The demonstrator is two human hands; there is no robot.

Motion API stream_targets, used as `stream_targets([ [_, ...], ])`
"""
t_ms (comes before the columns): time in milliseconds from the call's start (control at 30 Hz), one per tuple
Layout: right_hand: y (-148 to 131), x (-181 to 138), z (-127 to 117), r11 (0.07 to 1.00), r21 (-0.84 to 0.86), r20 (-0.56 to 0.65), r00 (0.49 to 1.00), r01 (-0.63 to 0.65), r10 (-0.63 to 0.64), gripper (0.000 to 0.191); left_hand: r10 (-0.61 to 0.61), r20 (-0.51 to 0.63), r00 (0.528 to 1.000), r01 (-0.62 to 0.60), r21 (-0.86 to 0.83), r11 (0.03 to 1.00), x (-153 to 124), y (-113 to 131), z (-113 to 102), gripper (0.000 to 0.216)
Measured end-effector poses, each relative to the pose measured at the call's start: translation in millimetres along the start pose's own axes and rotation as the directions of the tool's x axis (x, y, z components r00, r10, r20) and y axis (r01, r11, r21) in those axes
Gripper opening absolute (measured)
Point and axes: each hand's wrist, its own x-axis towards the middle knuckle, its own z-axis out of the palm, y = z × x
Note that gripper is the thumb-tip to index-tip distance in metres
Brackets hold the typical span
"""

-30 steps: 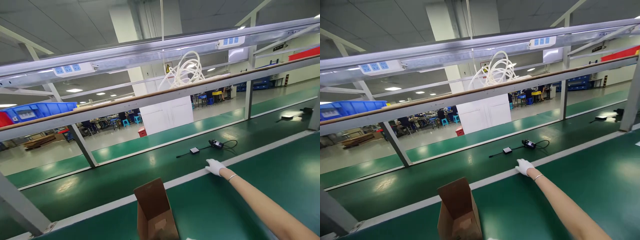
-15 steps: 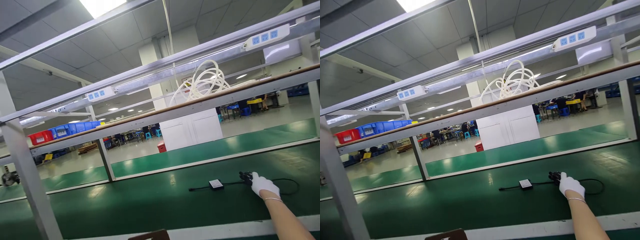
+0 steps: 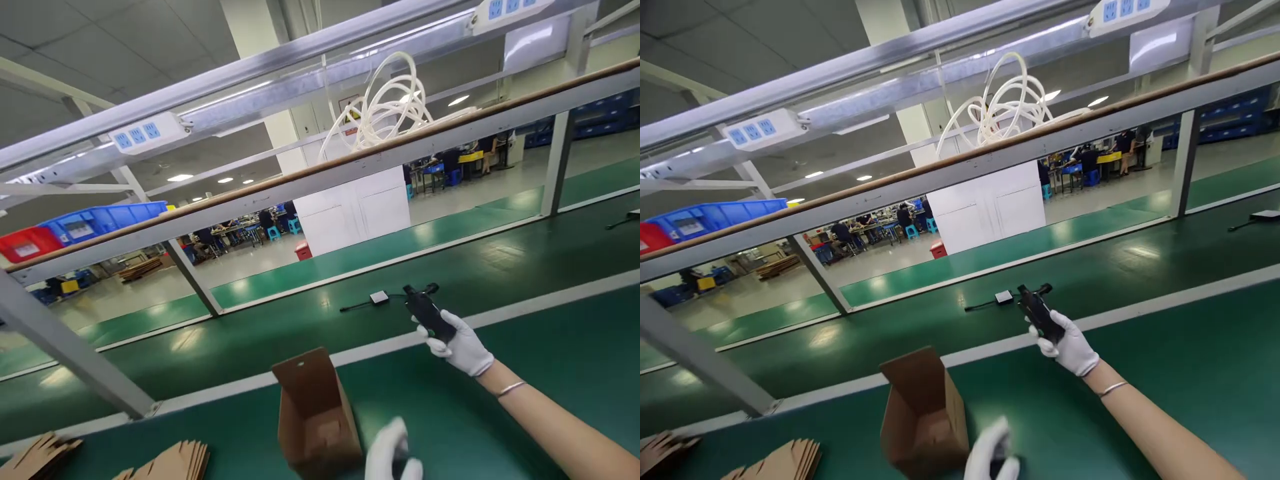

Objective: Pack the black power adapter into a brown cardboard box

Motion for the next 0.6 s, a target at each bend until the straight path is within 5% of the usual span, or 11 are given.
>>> stream_targets([
  [67, -6.0, -39.8, 41.7, 0.996, 0.083, 0.245, 0.969, -0.027, 0.005, 0.061, 0.015, 0.012, 1.0, -0.013, -0.152, 0.988, -1.5, 16.9, 28.9, 0.091],
  [100, -8.0, -57.2, 61.2, 1.0, 0.002, 0.325, 0.946, 0.0, 0.0, 0.06, 0.02, 0.05, 0.999, -0.006, -0.273, 0.962, -1.0, 25.9, 38.5, 0.101],
  [200, -7.2, -89.8, 101.3, 0.891, -0.403, 0.473, 0.881, 0.207, 0.009, 0.051, 0.058, -0.113, 0.992, -0.109, -0.528, 0.842, -8.1, 46.1, 44.3, 0.077],
  [367, 0.2, -74.3, 89.4, 0.45, -0.769, 0.512, 0.859, 0.454, 0.008, 0.028, 0.347, -0.306, 0.886, -0.456, -0.449, 0.768, -52.0, 65.5, 2.9, 0.055],
  [500, -26.2, -60.4, 72.9, 0.478, -0.744, 0.508, 0.86, 0.466, -0.048, 0.04, 0.362, -0.362, 0.859, -0.491, -0.385, 0.781, -76.6, 83.4, -25.9, 0.059],
  [600, -62.5, -78.7, 90.5, 0.406, -0.623, 0.689, 0.715, 0.669, -0.119, 0.039, 0.268, -0.367, 0.891, -0.418, -0.432, 0.799, -85.1, 85.3, -35.8, 0.069],
])
